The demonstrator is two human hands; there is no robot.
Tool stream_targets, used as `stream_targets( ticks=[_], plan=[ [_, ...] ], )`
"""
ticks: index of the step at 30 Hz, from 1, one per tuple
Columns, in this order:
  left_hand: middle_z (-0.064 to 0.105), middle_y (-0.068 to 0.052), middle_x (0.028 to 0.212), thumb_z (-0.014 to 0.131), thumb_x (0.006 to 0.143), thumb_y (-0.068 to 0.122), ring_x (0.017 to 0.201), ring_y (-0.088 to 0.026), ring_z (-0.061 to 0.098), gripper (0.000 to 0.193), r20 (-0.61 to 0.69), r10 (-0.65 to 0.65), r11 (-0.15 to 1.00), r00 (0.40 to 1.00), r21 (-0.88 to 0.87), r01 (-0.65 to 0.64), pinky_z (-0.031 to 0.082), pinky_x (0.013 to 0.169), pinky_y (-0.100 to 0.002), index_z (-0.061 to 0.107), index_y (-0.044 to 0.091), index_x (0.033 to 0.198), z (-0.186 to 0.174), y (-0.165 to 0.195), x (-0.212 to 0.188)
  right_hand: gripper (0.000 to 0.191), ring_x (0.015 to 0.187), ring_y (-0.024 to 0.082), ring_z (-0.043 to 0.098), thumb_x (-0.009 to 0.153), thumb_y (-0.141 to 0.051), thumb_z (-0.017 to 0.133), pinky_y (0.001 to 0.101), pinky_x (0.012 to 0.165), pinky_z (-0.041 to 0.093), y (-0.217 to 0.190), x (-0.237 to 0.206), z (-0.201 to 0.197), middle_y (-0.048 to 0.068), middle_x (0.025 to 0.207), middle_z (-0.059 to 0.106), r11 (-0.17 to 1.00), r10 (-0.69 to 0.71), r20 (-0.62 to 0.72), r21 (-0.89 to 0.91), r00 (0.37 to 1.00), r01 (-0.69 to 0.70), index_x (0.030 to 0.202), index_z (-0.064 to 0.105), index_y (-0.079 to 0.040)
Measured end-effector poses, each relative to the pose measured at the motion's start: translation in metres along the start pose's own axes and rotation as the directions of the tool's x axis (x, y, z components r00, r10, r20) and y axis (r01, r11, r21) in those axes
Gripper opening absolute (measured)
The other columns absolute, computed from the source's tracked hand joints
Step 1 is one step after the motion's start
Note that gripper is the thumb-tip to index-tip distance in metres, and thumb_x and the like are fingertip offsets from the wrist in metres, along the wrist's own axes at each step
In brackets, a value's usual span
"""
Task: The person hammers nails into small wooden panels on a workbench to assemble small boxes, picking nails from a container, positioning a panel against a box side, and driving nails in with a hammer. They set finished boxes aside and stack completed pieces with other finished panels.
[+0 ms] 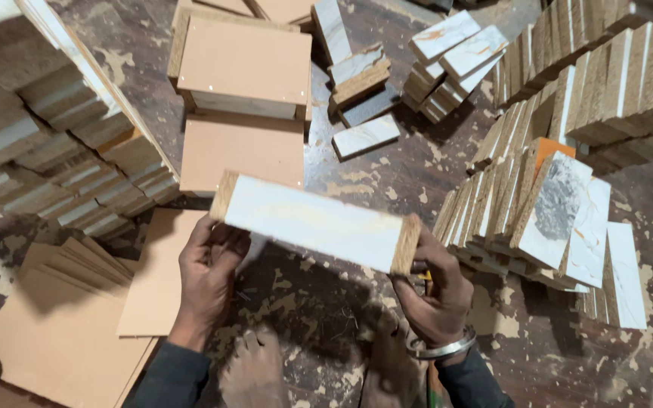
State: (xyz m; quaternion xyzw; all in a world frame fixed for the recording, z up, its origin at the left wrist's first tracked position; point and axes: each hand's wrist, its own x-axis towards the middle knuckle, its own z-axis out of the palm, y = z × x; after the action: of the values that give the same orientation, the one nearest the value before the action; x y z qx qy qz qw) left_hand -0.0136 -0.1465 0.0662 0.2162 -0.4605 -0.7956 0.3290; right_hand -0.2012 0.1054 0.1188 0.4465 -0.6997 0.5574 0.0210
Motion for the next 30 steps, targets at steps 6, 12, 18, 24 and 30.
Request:
stream_targets(
  ticks=[6, 12, 18, 24, 30],
  plan=[
    [0.067, -0.006, 0.124, 0.067, 0.09, -0.007, 0.113, -0.015, 0.068, 0.052, -0.024, 0.054, 0.998, 0.998, 0.043, -0.053, 0.059, 0.096, -0.032, 0.05, 0.006, 0.138, -0.001, 0.002, -0.002, 0.033, 0.137, 0.035, 0.061, 0.09, -0.007, 0.073, 0.0443, 0.113, 0.055, 0.003, 0.006, 0.005, 0.024, 0.142, 0.061, 0.973, -0.155, -0.036, -0.178, 0.987, 0.146, 0.118, 0.056, -0.006],
    [0.07, -0.003, 0.115, 0.068, 0.096, -0.002, 0.098, -0.01, 0.07, 0.043, -0.031, 0.098, 0.992, 0.995, 0.086, -0.095, 0.06, 0.083, -0.025, 0.053, 0.007, 0.135, -0.012, -0.006, 0.0, 0.041, 0.133, 0.032, 0.064, 0.086, -0.02, 0.083, 0.0428, 0.111, 0.058, 0.006, 0.011, 0.017, 0.019, 0.14, 0.063, 0.914, -0.25, -0.025, -0.337, 0.968, 0.227, 0.115, 0.056, -0.009],
    [0.069, -0.004, 0.115, 0.069, 0.096, -0.004, 0.096, -0.007, 0.067, 0.043, -0.037, 0.115, 0.989, 0.993, 0.095, -0.111, 0.056, 0.082, -0.022, 0.056, 0.004, 0.136, -0.01, -0.007, 0.01, 0.044, 0.133, 0.034, 0.061, 0.086, -0.02, 0.083, 0.0399, 0.106, 0.056, 0.022, 0.013, 0.021, 0.02, 0.143, 0.059, 0.933, -0.164, 0.022, -0.32, 0.986, 0.163, 0.117, 0.052, -0.011],
    [0.07, -0.009, 0.123, 0.06, 0.088, -0.005, 0.105, -0.015, 0.071, 0.051, -0.01, 0.22, 0.838, 0.976, 0.514, -0.184, 0.06, 0.09, -0.028, 0.058, 0.003, 0.139, 0.008, 0.032, 0.03, 0.055, 0.099, 0.027, 0.067, 0.082, -0.018, 0.085, 0.0378, 0.085, 0.062, 0.046, 0.039, 0.026, 0.017, 0.119, 0.067, 0.954, 0.229, -0.008, -0.198, 0.973, -0.226, 0.125, 0.056, -0.002],
    [0.065, -0.021, 0.137, 0.063, 0.095, 0.009, 0.122, -0.029, 0.064, 0.058, 0.114, 0.332, 0.555, 0.936, 0.779, -0.292, 0.051, 0.104, -0.042, 0.051, 0.002, 0.151, 0.026, 0.06, 0.085, 0.044, 0.106, 0.022, 0.075, 0.093, -0.022, 0.071, 0.0388, 0.089, 0.062, 0.047, 0.102, 0.04, 0.016, 0.12, 0.07, 0.837, 0.51, 0.122, 0.157, 0.852, -0.524, 0.128, 0.056, 0.0]
  ],
)
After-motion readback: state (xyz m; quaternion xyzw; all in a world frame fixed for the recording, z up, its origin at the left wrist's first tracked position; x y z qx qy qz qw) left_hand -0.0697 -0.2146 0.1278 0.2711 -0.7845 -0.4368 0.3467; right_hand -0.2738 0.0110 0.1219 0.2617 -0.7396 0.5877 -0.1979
